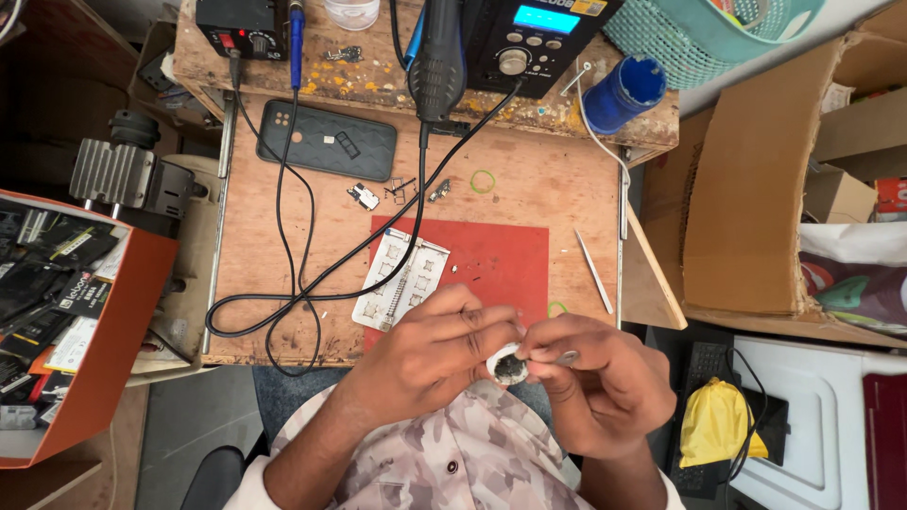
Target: The person uses a soldering iron to work on a small circuit board placed on a red mat. They apply solder paste from a small container using a spatula and continue soldering components on the board.
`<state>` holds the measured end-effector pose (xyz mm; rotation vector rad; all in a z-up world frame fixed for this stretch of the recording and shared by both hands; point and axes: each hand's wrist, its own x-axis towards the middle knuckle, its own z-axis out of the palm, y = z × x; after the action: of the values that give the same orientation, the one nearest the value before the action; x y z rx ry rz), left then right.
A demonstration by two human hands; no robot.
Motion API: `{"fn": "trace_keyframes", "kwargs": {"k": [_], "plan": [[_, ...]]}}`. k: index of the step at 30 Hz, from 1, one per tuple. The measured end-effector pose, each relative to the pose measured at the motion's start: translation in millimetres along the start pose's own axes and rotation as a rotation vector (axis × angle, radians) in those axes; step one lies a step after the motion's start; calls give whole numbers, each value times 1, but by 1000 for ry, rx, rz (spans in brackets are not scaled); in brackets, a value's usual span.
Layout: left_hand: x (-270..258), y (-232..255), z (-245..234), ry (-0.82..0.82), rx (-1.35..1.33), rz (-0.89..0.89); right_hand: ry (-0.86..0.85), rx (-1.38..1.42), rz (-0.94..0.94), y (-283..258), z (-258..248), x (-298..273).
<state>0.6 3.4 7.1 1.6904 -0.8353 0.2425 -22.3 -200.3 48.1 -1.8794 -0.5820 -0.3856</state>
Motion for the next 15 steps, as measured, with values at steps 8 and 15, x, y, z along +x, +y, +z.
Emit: {"fn": "trace_keyframes", "kwargs": {"k": [8,15], "plan": [[5,-2,-2,2,77,7,127,554,287,12,-1,-10],[4,0,-3,23,128,45,72,267,178,13,-1,-17]]}}
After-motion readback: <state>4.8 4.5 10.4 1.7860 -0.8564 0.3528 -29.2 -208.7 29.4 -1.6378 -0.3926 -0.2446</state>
